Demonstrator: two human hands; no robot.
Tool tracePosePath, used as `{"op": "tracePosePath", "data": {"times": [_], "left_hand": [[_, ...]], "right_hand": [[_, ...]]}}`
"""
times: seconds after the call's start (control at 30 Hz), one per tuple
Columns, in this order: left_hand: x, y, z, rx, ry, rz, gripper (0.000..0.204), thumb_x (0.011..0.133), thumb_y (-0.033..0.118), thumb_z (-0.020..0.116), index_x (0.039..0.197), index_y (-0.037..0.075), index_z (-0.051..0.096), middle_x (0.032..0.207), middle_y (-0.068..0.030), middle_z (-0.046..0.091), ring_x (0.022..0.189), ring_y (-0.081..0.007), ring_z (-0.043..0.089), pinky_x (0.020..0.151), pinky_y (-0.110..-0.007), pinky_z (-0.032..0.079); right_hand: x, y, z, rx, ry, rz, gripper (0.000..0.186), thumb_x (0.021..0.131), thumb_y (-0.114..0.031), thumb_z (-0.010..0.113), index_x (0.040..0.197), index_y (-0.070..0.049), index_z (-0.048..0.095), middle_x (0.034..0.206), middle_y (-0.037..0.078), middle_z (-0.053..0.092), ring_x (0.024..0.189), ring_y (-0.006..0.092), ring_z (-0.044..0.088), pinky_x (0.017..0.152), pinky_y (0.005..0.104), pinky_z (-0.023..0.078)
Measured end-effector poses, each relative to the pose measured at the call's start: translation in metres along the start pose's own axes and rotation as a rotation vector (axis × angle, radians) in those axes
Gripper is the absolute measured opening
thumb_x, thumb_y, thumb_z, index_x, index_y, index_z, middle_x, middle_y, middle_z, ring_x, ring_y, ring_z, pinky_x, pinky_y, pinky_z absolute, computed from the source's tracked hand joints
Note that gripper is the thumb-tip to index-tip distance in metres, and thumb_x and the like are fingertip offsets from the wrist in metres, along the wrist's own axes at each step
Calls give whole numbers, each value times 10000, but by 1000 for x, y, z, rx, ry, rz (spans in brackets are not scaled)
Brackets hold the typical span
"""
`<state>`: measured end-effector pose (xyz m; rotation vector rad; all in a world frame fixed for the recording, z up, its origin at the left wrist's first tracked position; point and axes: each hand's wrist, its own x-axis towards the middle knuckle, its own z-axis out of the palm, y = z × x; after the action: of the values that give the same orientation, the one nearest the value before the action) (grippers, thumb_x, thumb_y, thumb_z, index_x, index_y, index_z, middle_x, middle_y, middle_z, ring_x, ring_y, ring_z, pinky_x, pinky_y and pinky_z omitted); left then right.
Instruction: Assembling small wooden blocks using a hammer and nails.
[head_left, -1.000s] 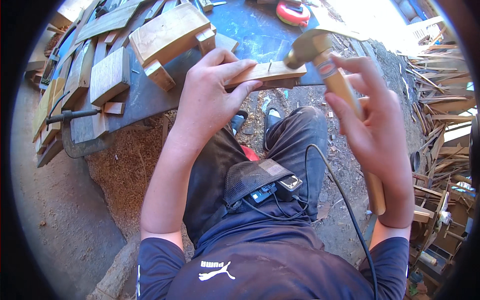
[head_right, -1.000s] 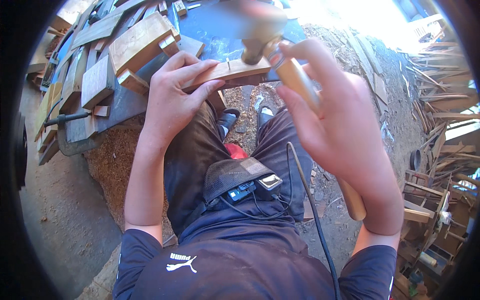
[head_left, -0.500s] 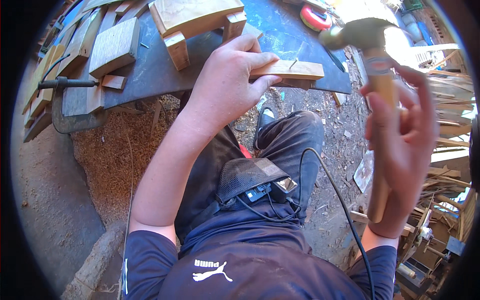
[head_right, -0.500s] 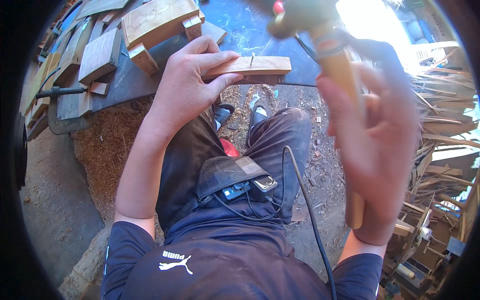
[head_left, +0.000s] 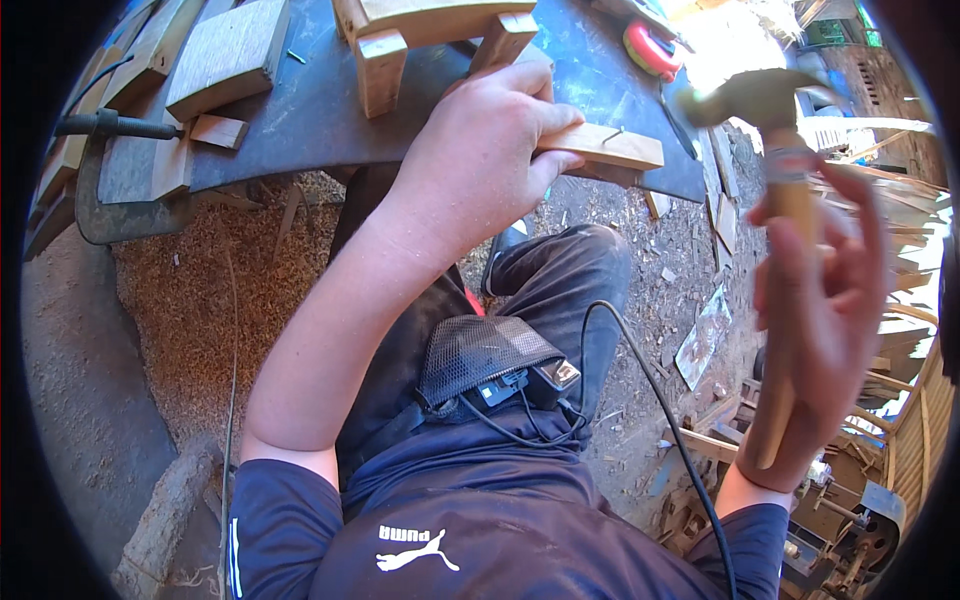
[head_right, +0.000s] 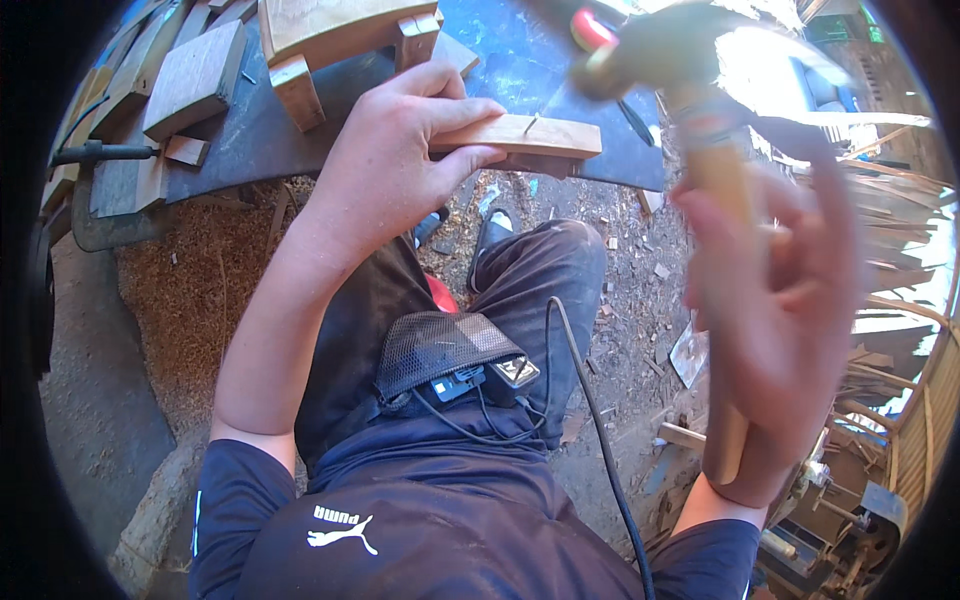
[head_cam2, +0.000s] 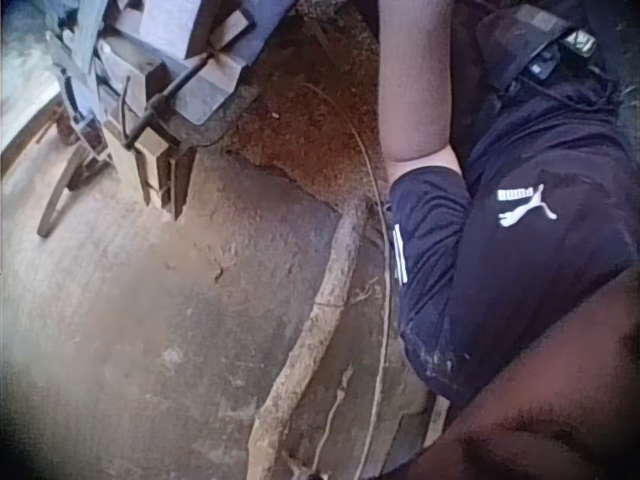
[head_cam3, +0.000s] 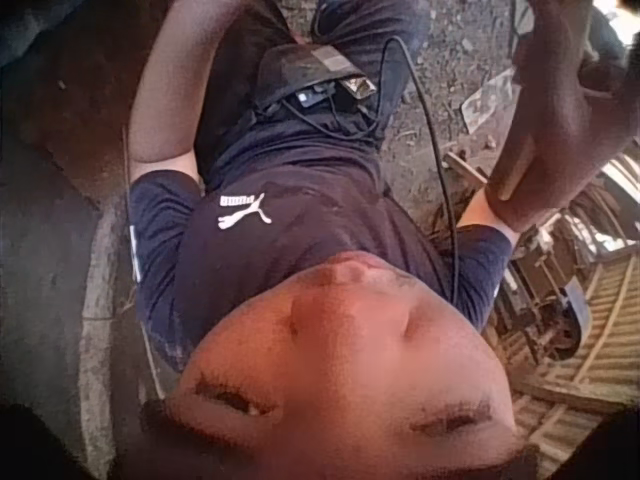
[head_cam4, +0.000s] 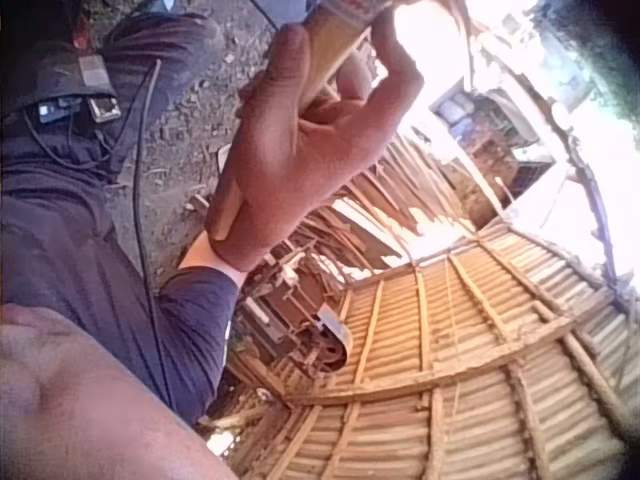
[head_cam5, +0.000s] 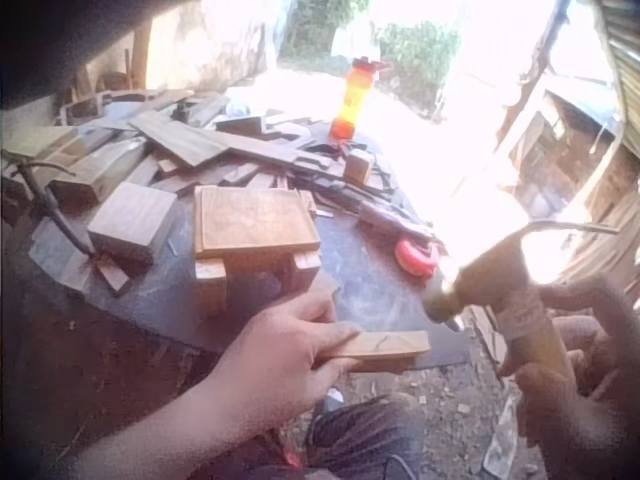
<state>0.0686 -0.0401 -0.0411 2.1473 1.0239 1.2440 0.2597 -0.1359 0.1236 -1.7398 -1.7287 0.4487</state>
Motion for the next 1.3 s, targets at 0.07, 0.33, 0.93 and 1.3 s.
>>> {"op": "tracePosePath", "data": {"times": [0.07,0.33,0.93,1.3], "left_hand": [[2,0,2,-1,-6,20,335,807,127,862,1114,19,784,916,-115,634,821,-296,672,768,-373,540],[-5,-4,-1,12,-14,-23,331,812,127,854,1116,17,784,923,-120,644,831,-303,678,785,-381,539],[-12,34,9,163,58,-61,420,785,125,850,1193,75,764,924,-92,598,815,-278,617,758,-403,518],[-13,44,11,103,76,-64,426,836,84,806,1257,86,741,1024,-95,638,862,-282,629,832,-413,526]], "right_hand": [[2,-9,-3,-11,207,-117,455,1011,-198,691,1404,-16,551,1022,137,718,536,41,534,432,184,374],[11,7,3,-175,-251,53,459,974,-112,725,1389,-49,541,896,77,730,537,25,544,446,201,382],[-8,60,20,183,-15,190,432,983,-51,696,1381,-13,532,900,86,732,586,65,620,488,214,472],[2,57,21,95,-101,59,412,965,-43,713,1351,-17,573,952,130,770,726,73,697,586,256,535]]}}
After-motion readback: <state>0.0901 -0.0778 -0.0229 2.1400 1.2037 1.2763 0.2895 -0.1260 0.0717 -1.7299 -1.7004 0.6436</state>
